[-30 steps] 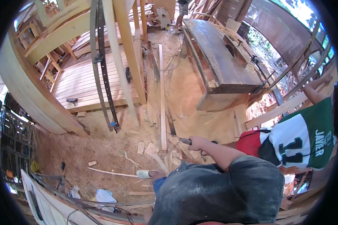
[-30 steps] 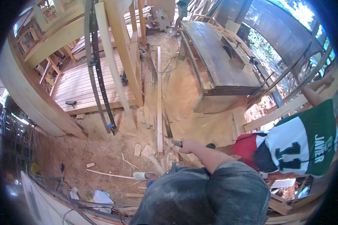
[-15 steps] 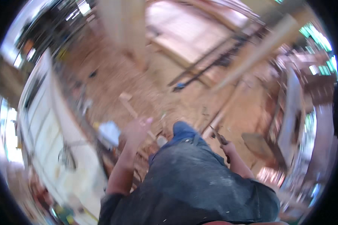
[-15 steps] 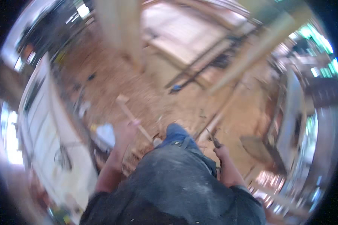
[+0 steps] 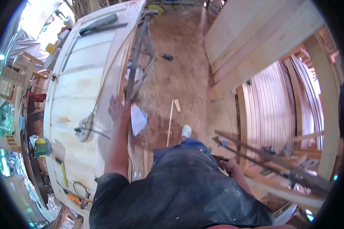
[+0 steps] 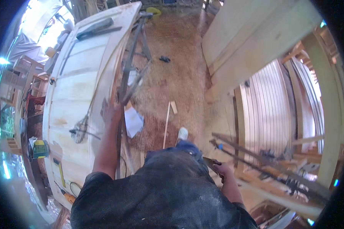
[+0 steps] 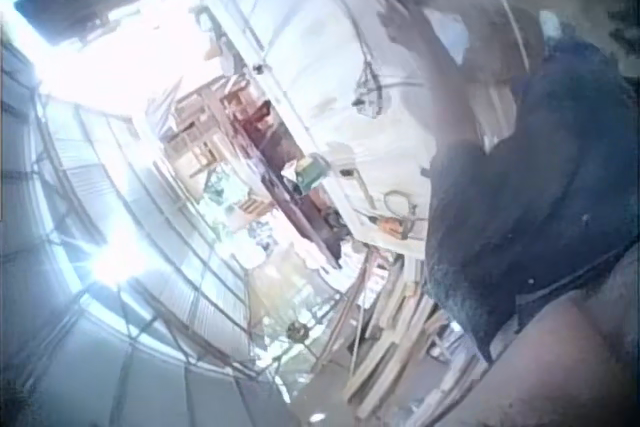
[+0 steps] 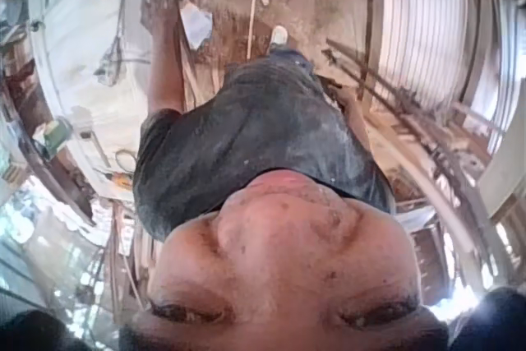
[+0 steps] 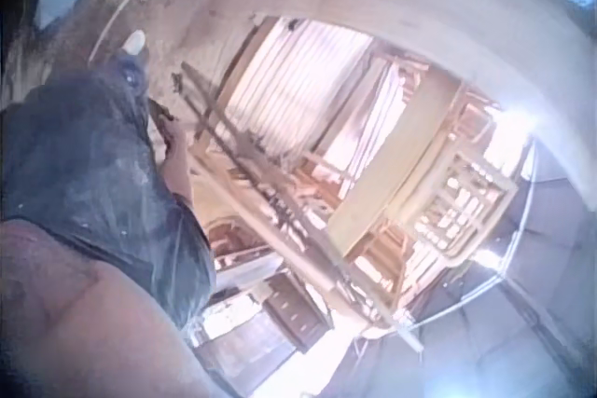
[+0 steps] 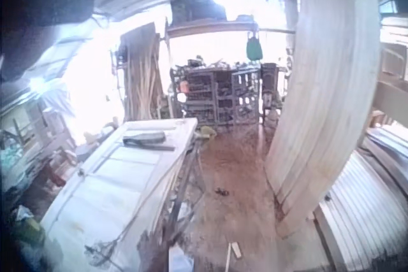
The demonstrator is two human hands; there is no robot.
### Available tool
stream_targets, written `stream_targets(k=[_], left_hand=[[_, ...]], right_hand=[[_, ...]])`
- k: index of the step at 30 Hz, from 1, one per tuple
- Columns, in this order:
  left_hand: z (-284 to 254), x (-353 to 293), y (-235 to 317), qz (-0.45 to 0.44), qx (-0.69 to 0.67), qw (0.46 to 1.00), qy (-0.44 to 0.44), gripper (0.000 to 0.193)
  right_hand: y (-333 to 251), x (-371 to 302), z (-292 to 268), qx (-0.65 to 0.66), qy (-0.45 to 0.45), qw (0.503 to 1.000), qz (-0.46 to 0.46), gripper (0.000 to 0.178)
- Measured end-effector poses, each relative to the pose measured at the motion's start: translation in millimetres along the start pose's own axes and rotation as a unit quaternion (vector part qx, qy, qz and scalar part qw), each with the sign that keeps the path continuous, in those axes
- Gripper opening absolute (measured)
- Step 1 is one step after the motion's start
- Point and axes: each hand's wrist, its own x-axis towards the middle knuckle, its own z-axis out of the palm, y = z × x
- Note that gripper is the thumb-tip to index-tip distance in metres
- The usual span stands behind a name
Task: The person constructs a wooden door by sawing a panel to size, applying glue from a yellow container, and hammering a frame piece into place.
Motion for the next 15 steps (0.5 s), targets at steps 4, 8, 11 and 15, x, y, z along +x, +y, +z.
stream_targets(k=[4, 8, 11, 15], left_hand=[[29.7, 28.0, -32.6, -0.030, 0.128, 0.989, -0.072, 0.087], [17.1, 43.6, -13.8, -0.071, 0.111, 0.990, -0.060, 0.088], [-2.2, 98.1, 26.3, -0.168, 0.056, 0.975, -0.134, 0.065], [-5.0, 167.2, 46.2, -0.211, -0.045, 0.976, 0.023, 0.037]], right_hand=[[-133.1, 65.7, -81.4, -0.003, 0.047, 0.969, -0.245, 0.025], [-278.8, 99.4, -151.8, -0.010, 0.036, 0.962, -0.272, 0.020], [-378.3, 109.8, -188.1, 0.057, -0.017, 0.961, -0.270, 0.029], [-495.0, 146.4, -229.5, 0.031, 0.060, 0.955, -0.289, 0.022]])
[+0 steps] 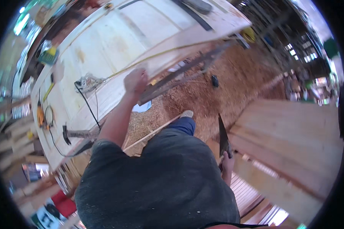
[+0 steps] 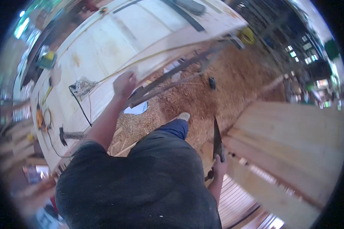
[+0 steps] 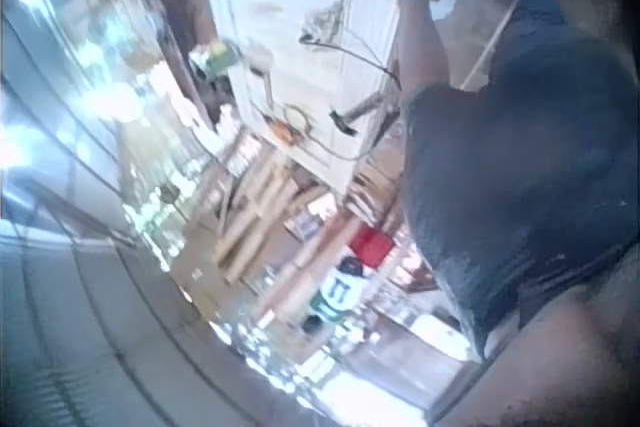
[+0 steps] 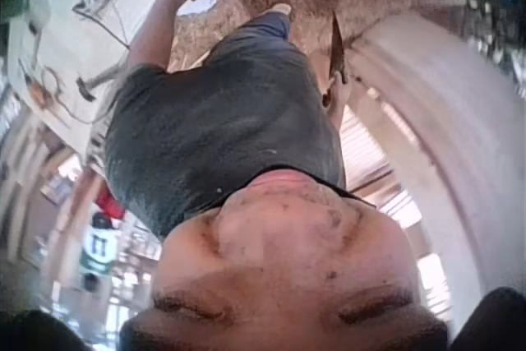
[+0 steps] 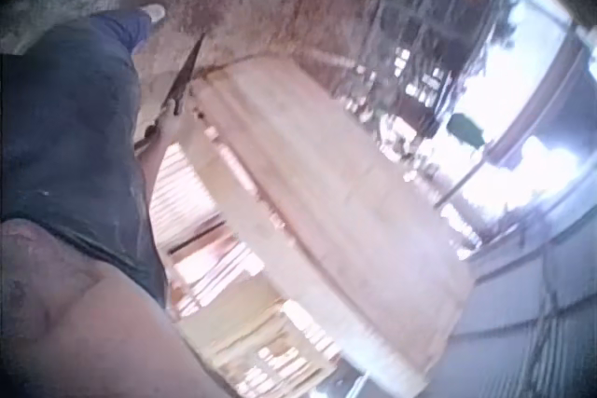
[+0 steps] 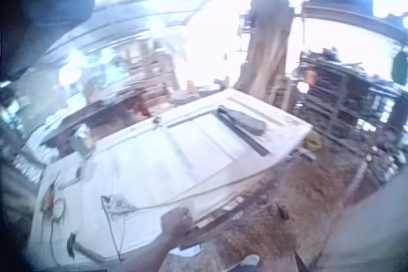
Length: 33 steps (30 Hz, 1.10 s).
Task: The person constructs a wooden door by sawing a panel to size, applying glue from a yellow container, and hammering a frame piece into place.
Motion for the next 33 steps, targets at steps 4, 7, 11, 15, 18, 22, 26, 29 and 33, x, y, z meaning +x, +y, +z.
stream_targets(k=[4, 7, 11, 15, 18, 22, 26, 29, 33], left_hand=[[20.2, 61.2, 43.3, 0.073, 0.024, 0.978, 0.192, 0.036], [42.3, 97.7, 43.0, -0.053, 0.087, 0.994, 0.049, 0.028], [38.5, 115.4, 41.4, -0.090, 0.006, 0.993, -0.081, 0.031], [-42.3, 131.0, 111.5, -0.155, -0.022, 0.980, -0.126, 0.052], [-90.2, 118.6, 158.3, -0.068, -0.030, 0.996, 0.041, 0.055], [-155.5, 87.1, 314.9, -0.078, -0.051, 0.988, 0.126, 0.043], [-151.9, 77.0, 419.8, -0.080, -0.027, 0.986, 0.142, 0.051], [-144.3, 68.9, 486.1, -0.062, -0.102, 0.988, 0.098, 0.042], [-121.2, 47.3, 537.1, -0.059, -0.203, 0.973, 0.093, 0.034]], right_hand=[[-52.0, 79.8, -45.9, -0.127, 0.053, 0.982, -0.130, 0.029], [-99.5, 144.5, -98.9, -0.134, 0.023, 0.987, -0.084, 0.025], [-178.7, 204.8, -136.5, -0.140, 0.025, 0.989, -0.033, 0.024], [-225.4, 291.8, -174.3, -0.220, 0.042, 0.974, -0.017, 0.026], [-273.8, 365.2, -199.7, -0.278, 0.003, 0.959, -0.058, 0.025], [-339.3, 461.1, -235.8, -0.311, -0.105, 0.938, -0.109, 0.024], [-390.3, 525.6, -264.3, -0.333, -0.175, 0.918, -0.128, 0.023], [-391.3, 573.2, -287.9, -0.277, -0.175, 0.933, -0.151, 0.026], [-389.2, 644.2, -299.8, -0.291, -0.141, 0.936, -0.141, 0.031]])
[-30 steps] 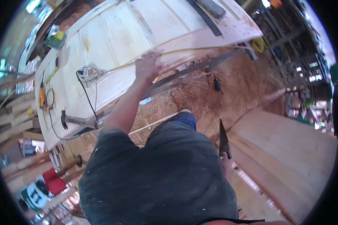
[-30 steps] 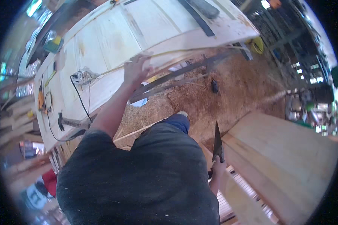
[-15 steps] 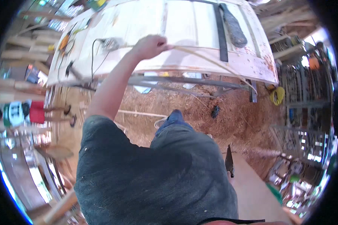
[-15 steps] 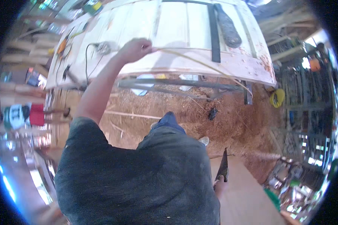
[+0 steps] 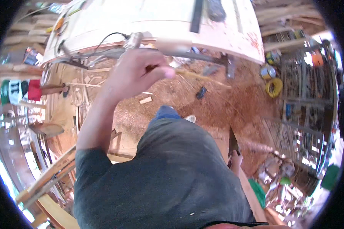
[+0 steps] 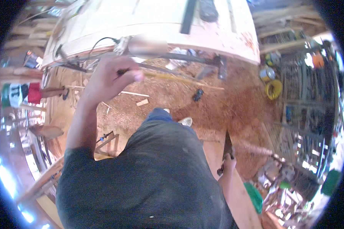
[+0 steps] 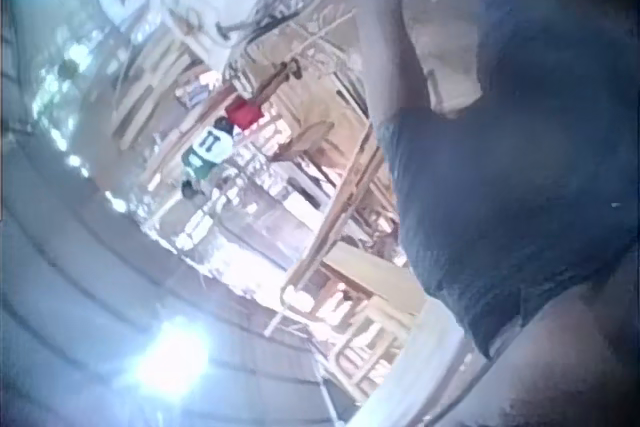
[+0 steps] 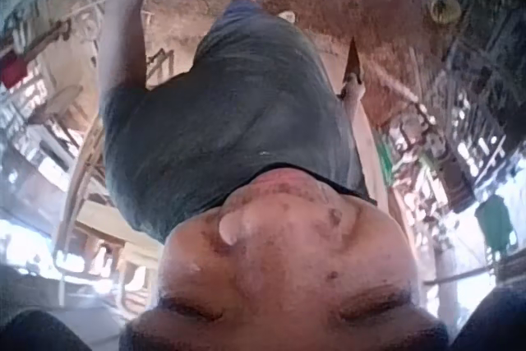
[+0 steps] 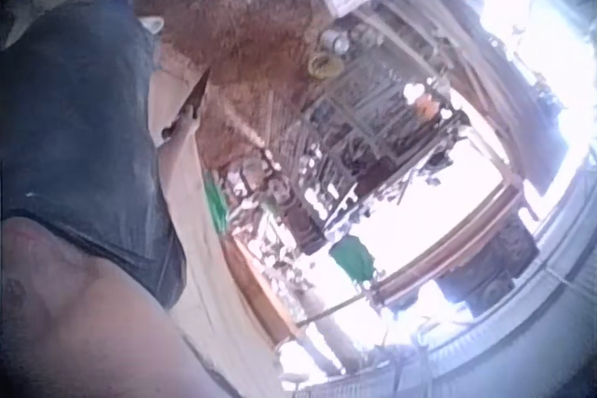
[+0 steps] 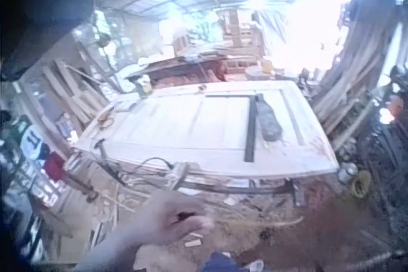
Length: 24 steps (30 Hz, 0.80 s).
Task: The person constructs a wooden door by sawing a panel to size, applying glue from a yellow container, and hammering a frame piece into place.
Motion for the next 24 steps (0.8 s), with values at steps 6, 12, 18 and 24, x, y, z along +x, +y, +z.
stream_targets(k=[6, 12, 18, 24], left_hand=[[52.2, -7.5, -22.6, -0.064, -0.108, 0.980, -0.152, 0.026], [156.9, -57.5, -88.3, -0.136, -0.124, 0.941, -0.285, 0.028], [156.6, -84.1, -87.9, -0.169, -0.083, 0.922, -0.339, 0.031], [185.4, -143.4, -217.6, -0.140, -0.147, 0.935, -0.290, 0.031]], right_hand=[[-59.0, -62.1, 10.9, -0.072, -0.006, 0.995, 0.066, 0.027], [-49.5, -115.6, 19.9, -0.107, 0.012, 0.992, 0.070, 0.030], [-16.5, -144.6, 17.5, -0.105, 0.010, 0.991, 0.081, 0.037], [-62.9, -190.4, 33.9, -0.149, 0.000, 0.988, 0.025, 0.029]])
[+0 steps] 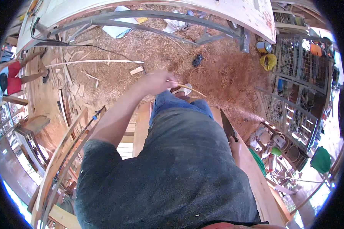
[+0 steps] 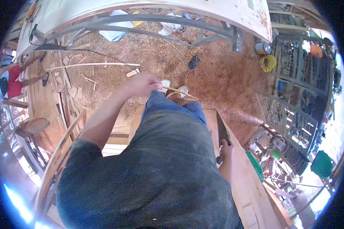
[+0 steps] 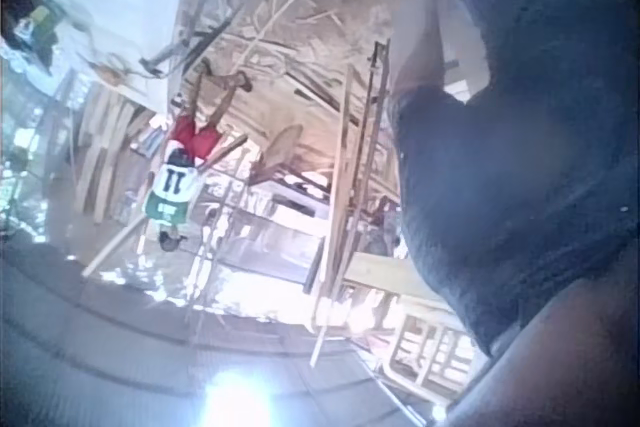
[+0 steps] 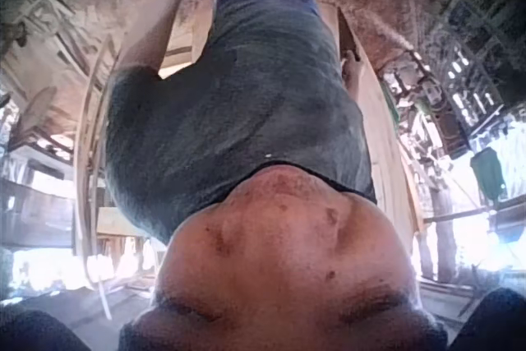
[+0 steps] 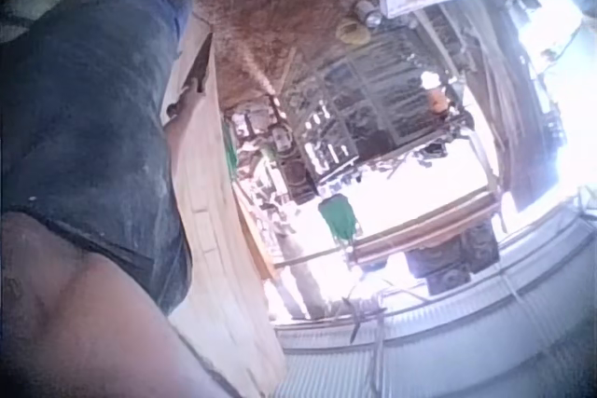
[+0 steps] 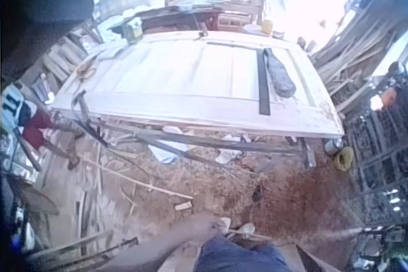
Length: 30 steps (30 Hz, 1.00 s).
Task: The person constructs a wooden door by sawing a panel to size, applying glue from a yellow container, and hammering a frame piece into place.
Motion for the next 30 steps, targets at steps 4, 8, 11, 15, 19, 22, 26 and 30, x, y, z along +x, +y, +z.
stream_targets(k=[4, 8, 11, 15, 19, 22, 26, 30], left_hand=[[24.7, -34.1, -51.8, -0.057, -0.068, 0.996, -0.010, 0.033], [69.4, -47.4, -90.5, -0.111, -0.047, 0.988, -0.093, 0.035], [119.7, -40.7, -152.2, -0.121, -0.047, 0.988, -0.088, 0.036], [174.7, -35.0, -226.9, -0.238, 0.035, 0.967, -0.081, 0.039], [169.7, -9.4, -238.0, -0.282, 0.052, 0.953, -0.098, 0.033], [186.8, 9.4, -247.7, -0.315, 0.128, 0.939, -0.051, 0.021], [205.1, 56.8, -232.8, -0.247, 0.152, 0.956, -0.050, 0.025], [200.5, 136.9, -156.7, -0.168, 0.103, 0.980, 0.000, 0.049]], right_hand=[[-12.7, -6.0, -4.7, -0.085, 0.003, 0.996, 0.010, 0.029], [-38.1, -17.8, -10.7, -0.119, -0.008, 0.992, -0.045, 0.029], [-45.5, -9.4, -17.4, -0.143, -0.010, 0.988, -0.063, 0.030], [-65.6, 10.6, -33.0, -0.142, -0.001, 0.987, -0.079, 0.032], [-62.1, 30.0, -55.0, -0.092, 0.027, 0.994, -0.052, 0.027], [-108.3, 7.3, -63.1, -0.066, 0.070, 0.993, -0.065, 0.023], [-89.9, 57.1, -99.7, -0.007, 0.176, 0.980, -0.088, 0.026], [-81.2, 107.3, -134.2, 0.222, 0.140, 0.965, -0.011, 0.028]])
